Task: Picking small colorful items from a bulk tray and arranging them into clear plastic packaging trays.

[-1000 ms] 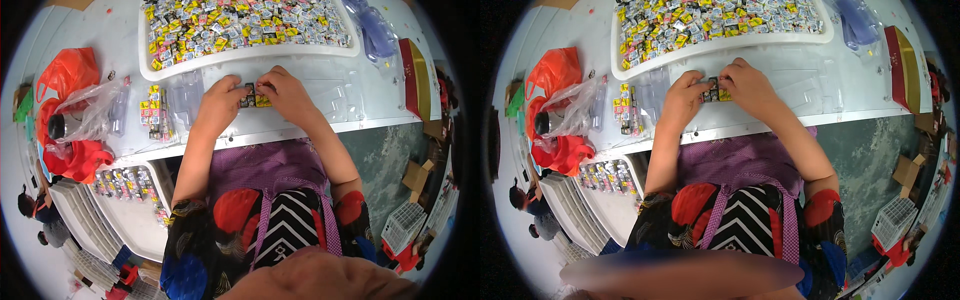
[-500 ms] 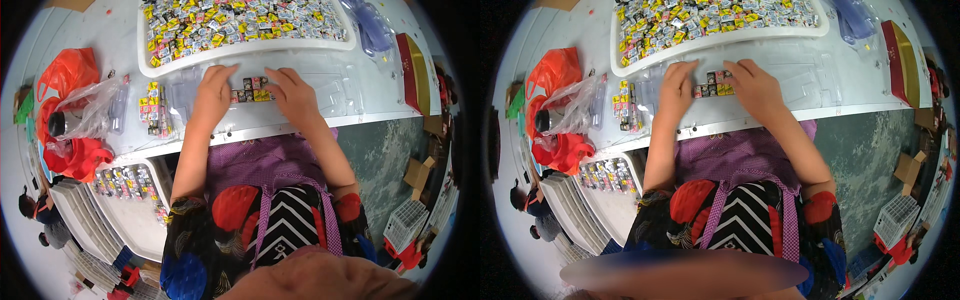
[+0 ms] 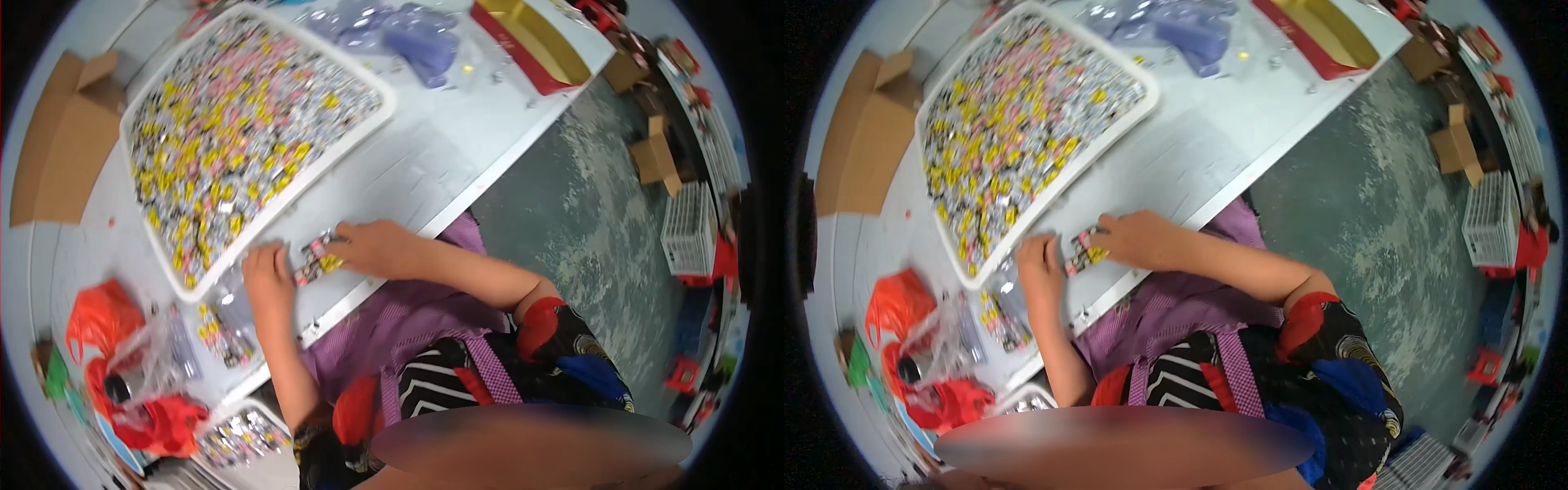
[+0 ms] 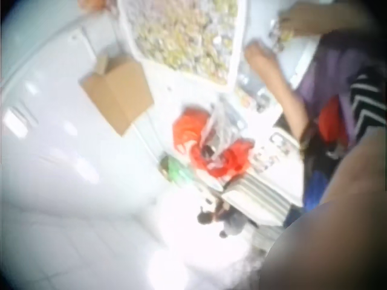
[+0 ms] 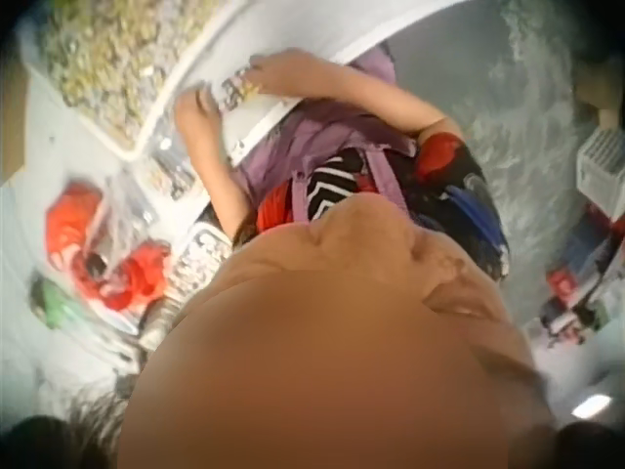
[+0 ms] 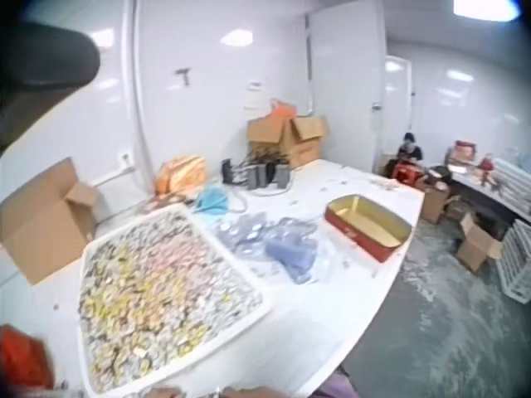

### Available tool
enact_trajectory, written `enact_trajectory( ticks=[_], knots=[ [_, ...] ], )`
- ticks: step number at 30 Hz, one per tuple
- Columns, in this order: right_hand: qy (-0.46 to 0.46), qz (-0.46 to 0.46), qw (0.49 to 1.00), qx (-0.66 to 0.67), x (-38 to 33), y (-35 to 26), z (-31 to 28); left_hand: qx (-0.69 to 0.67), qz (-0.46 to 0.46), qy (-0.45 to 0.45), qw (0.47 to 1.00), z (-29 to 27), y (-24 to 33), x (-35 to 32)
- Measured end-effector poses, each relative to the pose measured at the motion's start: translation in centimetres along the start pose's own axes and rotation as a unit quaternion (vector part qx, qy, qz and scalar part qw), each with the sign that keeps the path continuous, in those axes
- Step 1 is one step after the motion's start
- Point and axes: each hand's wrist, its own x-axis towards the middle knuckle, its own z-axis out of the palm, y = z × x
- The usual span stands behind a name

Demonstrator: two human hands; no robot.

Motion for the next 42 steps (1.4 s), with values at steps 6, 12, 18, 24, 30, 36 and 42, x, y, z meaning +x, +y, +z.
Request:
enact_trajectory(
  ticks=[6,12,18,24,30,36,42],
  knots=[
    [0.029,-0.062,0.996,-0.059,-0.8,0.8,-0.5,0.029,0.080,0.022,0.996,0.4,1.0,0.1],
    [0.078,-0.115,0.988,-0.060,-0.8,0.7,-2.7,-0.344,-0.199,-0.097,0.913,-0.7,2.5,0.6],
    [0.220,-0.042,0.973,0.054,-2.3,1.4,-4.0,-0.439,-0.251,-0.099,0.857,-2.6,2.4,-0.3],
    [0.536,0.305,0.699,0.363,-5.2,5.1,-9.9,-0.472,-0.308,0.097,0.820,-8.1,-1.0,-5.7],
    [0.565,0.294,0.684,0.357,-10.9,9.6,-7.4,-0.380,-0.314,0.340,0.801,-13.1,-7.2,-9.1],
    [0.496,0.276,0.721,0.397,-8.0,7.2,-5.9,-0.376,-0.385,0.341,0.771,-13.5,-7.8,-13.0],
    [0.487,0.259,0.750,0.364,-7.1,5.8,-5.6,-0.324,-0.434,0.308,0.782,-11.3,-5.7,-11.4]
  ],
)
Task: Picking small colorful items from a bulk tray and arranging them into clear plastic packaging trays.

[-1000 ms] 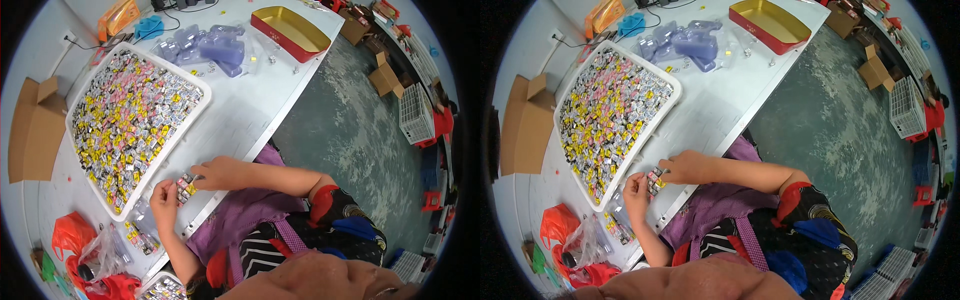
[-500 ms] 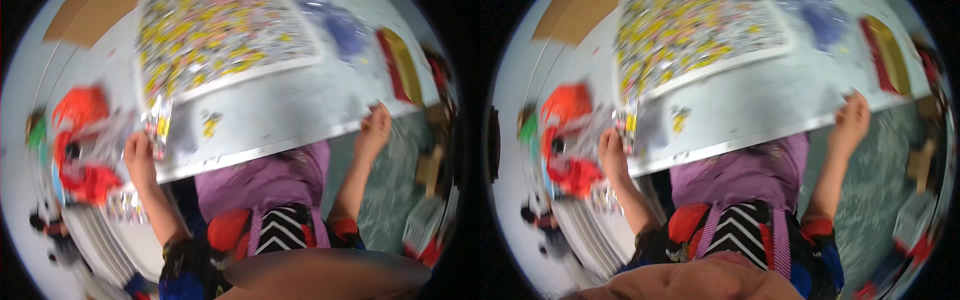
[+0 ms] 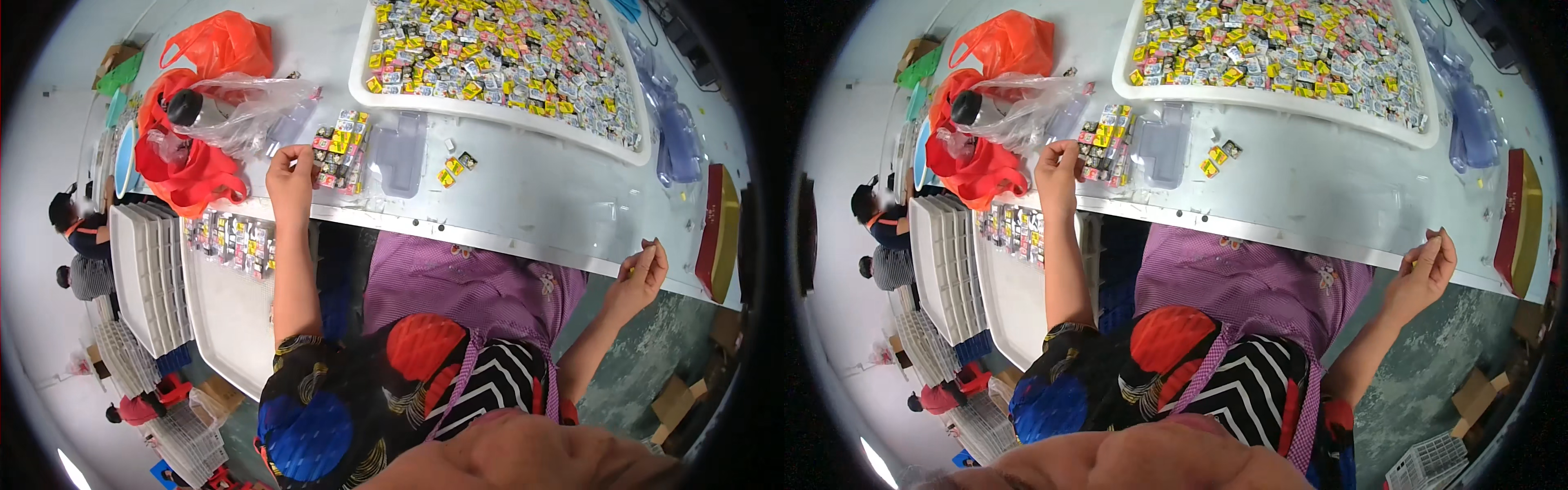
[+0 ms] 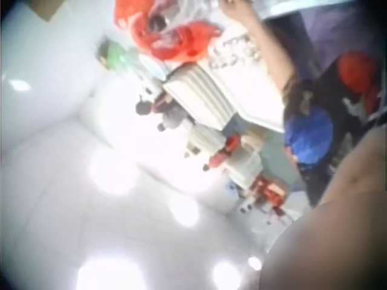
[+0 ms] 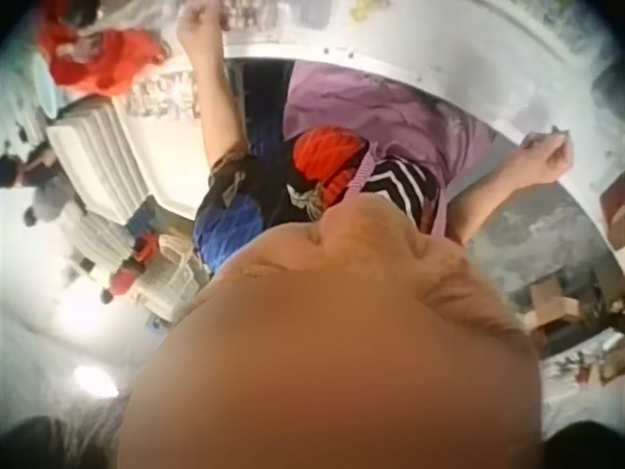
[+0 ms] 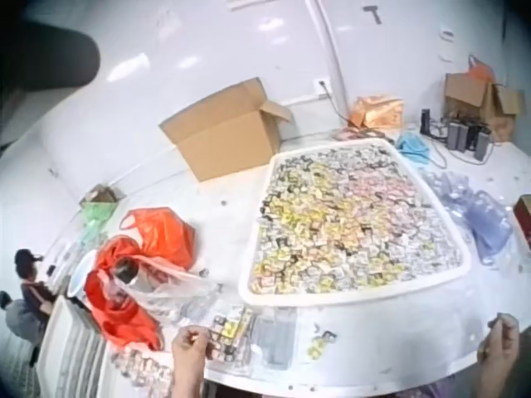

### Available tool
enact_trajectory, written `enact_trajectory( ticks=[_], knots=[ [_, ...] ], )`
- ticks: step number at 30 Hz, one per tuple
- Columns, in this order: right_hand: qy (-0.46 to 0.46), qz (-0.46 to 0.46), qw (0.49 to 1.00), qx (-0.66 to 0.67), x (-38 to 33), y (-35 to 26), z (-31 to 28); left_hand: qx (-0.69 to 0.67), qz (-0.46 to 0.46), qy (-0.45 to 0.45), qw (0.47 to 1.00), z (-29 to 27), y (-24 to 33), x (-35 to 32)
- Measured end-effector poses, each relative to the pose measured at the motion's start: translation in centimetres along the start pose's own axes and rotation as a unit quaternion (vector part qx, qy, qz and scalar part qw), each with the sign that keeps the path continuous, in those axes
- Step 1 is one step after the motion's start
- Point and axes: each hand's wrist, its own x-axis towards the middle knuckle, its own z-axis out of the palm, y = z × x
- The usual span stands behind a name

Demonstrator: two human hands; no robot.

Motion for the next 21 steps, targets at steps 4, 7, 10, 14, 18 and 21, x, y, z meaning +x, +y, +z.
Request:
enact_trajectory(
  ticks=[4,7,10,14,18,21],
  knots=[
    [-0.030,0.014,0.999,-0.032,-1.2,-0.7,1.2,0.135,0.064,0.028,0.988,-0.1,-1.6,0.8],
    [-0.065,0.062,0.995,-0.036,-2.6,-0.7,1.7,0.211,0.144,0.027,0.966,-0.8,-2.5,1.6],
    [-0.097,0.164,0.970,0.149,-1.7,-0.5,2.2,0.311,0.286,0.106,0.900,-0.4,-0.8,0.4],
    [-0.107,0.168,0.978,0.059,-1.2,-0.3,0.6,0.210,0.266,-0.046,0.940,3.8,2.6,-4.1],
    [-0.202,-0.124,0.914,-0.330,-0.9,-0.6,0.5,0.241,0.255,-0.366,0.862,10.7,3.3,-8.2],
    [-0.247,-0.121,0.863,-0.424,-1.6,-0.2,0.5,0.240,0.386,-0.439,0.774,14.6,2.2,-9.8]
  ],
)
